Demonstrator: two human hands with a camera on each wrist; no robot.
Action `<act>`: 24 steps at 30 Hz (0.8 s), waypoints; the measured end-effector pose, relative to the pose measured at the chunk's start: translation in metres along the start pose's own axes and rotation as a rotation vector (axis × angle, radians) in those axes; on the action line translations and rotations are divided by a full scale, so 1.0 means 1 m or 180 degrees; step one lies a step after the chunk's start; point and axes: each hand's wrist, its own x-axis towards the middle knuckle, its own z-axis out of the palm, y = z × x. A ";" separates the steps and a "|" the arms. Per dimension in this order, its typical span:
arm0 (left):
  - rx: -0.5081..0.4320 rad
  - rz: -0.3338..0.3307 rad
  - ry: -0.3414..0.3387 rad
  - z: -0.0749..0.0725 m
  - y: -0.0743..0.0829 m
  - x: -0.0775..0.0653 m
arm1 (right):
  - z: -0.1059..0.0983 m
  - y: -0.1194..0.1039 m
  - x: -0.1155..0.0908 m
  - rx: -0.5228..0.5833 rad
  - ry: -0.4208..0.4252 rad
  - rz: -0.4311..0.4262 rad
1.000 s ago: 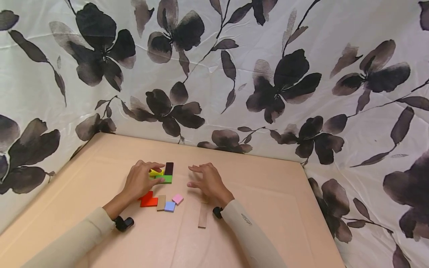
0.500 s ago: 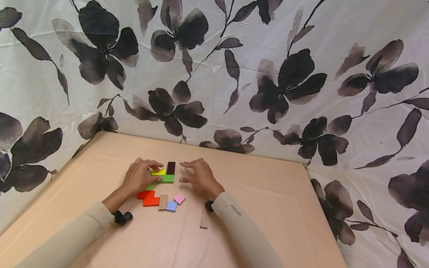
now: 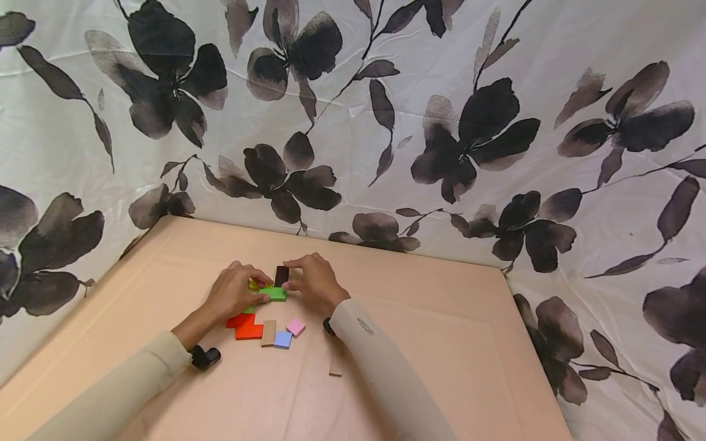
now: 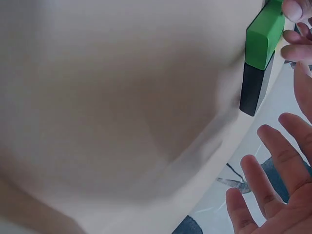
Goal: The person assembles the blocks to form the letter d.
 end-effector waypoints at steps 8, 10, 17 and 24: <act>0.0092 -0.0007 -0.0032 -0.001 -0.001 0.000 | 0.005 -0.007 0.013 -0.0139 -0.0034 0.0082; 0.0110 -0.0014 -0.0034 -0.001 -0.001 0.000 | 0.005 -0.009 0.016 -0.0177 -0.0035 0.0060; 0.0144 -0.0032 -0.0084 0.000 -0.003 0.002 | 0.009 -0.013 0.019 -0.0410 -0.0013 0.0177; 0.0119 -0.0013 -0.0111 -0.001 -0.003 0.002 | 0.006 -0.010 0.017 -0.0480 -0.0005 0.0271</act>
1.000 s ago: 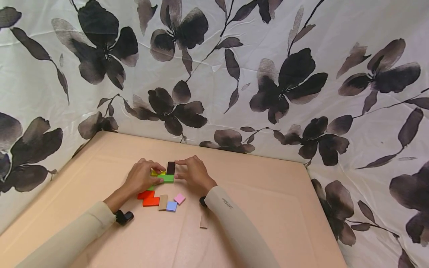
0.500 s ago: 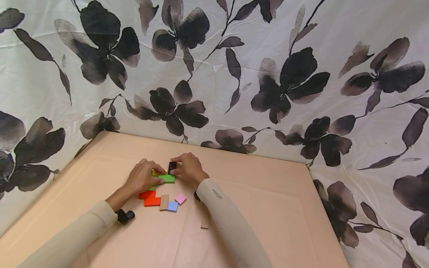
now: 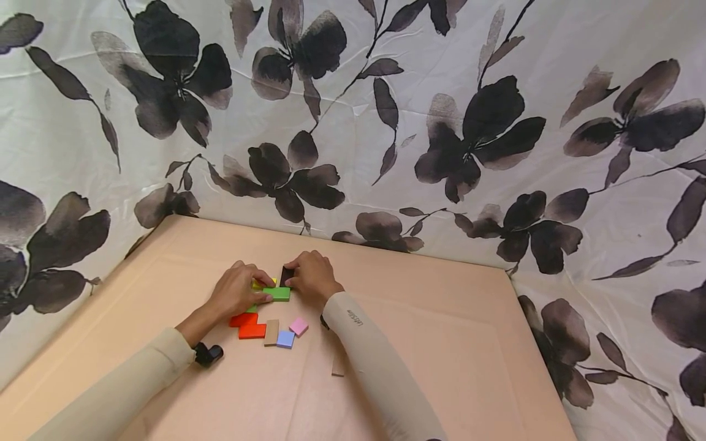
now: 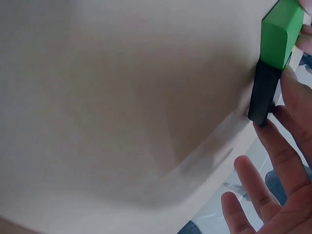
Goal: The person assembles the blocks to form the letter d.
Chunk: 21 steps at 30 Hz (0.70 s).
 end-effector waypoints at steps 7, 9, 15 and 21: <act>-0.0037 0.0014 -0.0076 0.001 0.006 0.001 | -0.007 0.023 -0.007 0.0241 0.0010 -0.0004; -0.0040 0.0027 -0.0084 0.003 0.007 0.003 | -0.009 0.032 -0.010 0.0341 0.0032 -0.0004; -0.0040 0.0079 -0.0115 0.005 0.012 0.005 | -0.019 0.053 -0.020 0.0599 0.0079 0.0164; 0.0005 0.0133 -0.0150 0.007 0.019 0.008 | -0.026 0.076 -0.029 0.0729 0.0113 0.0266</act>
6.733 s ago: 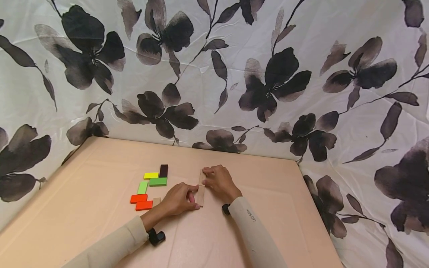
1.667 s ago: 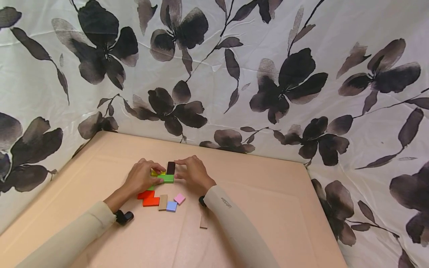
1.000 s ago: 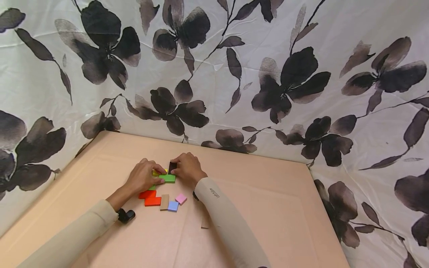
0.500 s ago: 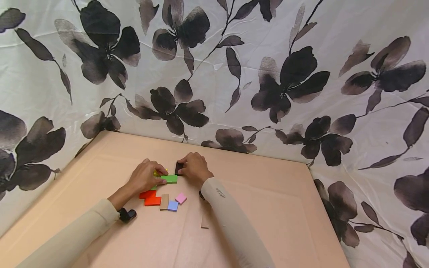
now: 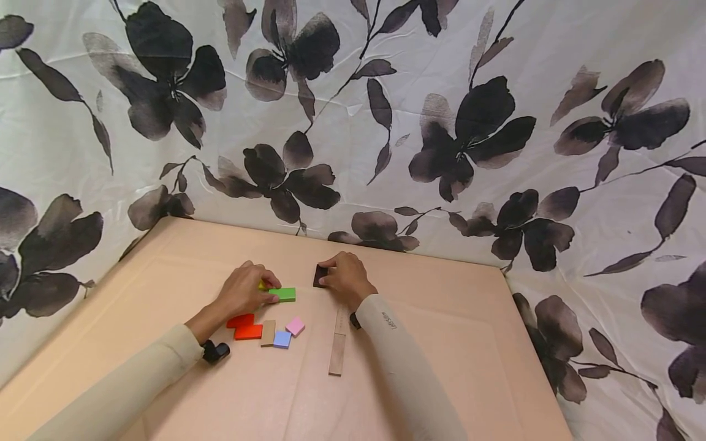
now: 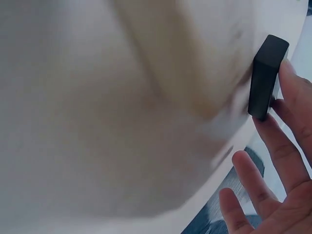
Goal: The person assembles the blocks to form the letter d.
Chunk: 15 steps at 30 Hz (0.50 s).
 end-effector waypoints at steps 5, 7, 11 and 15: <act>0.0016 0.0036 -0.0026 0.001 0.003 0.001 | -0.008 0.016 -0.008 0.0024 0.0050 0.0075; 0.0019 0.0035 -0.0036 0.001 0.004 0.001 | -0.011 0.021 -0.010 0.0018 0.0052 0.0095; 0.0061 0.0014 -0.0025 0.000 0.004 0.001 | -0.017 0.027 -0.015 -0.0016 0.0075 0.0048; 0.0061 0.0020 -0.0011 0.000 0.005 0.001 | -0.020 0.031 -0.019 0.0036 0.0097 0.0049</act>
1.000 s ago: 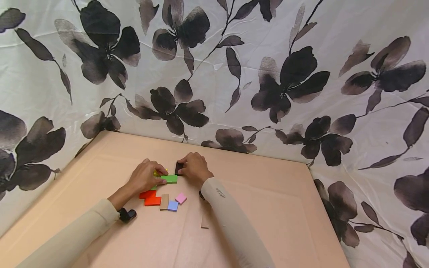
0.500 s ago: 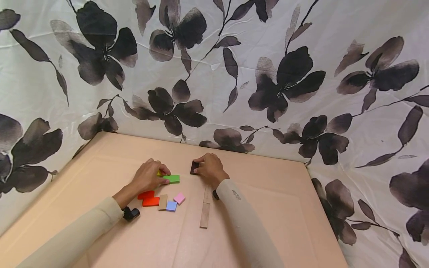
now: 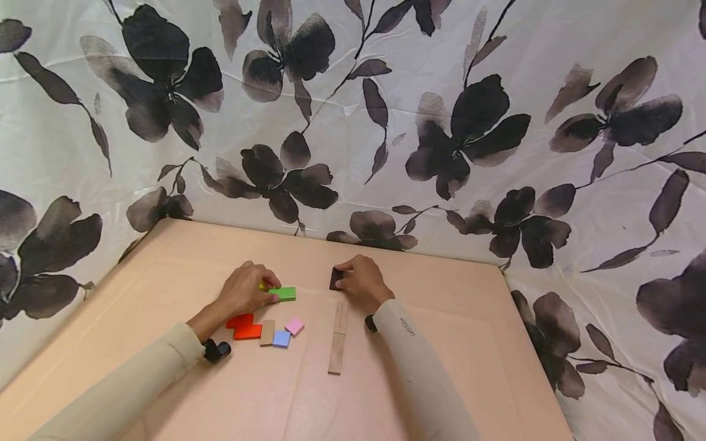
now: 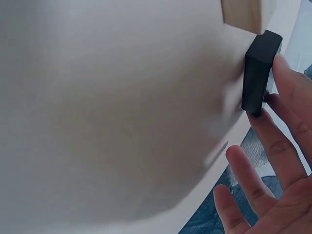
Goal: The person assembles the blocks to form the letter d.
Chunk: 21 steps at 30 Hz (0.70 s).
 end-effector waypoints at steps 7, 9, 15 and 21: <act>0.0004 0.0083 0.0039 0.008 0.006 0.008 | -0.003 0.008 -0.007 0.0018 0.0028 0.0085; 0.0037 0.0100 0.0023 0.010 0.008 0.012 | -0.004 0.009 -0.009 0.0042 0.0023 0.0123; 0.0116 0.0128 -0.0008 0.016 0.017 0.025 | -0.005 0.013 -0.018 0.0094 -0.0013 0.0136; 0.0133 0.0166 -0.0009 0.022 0.026 0.041 | -0.006 0.015 -0.024 0.0117 -0.0001 0.0094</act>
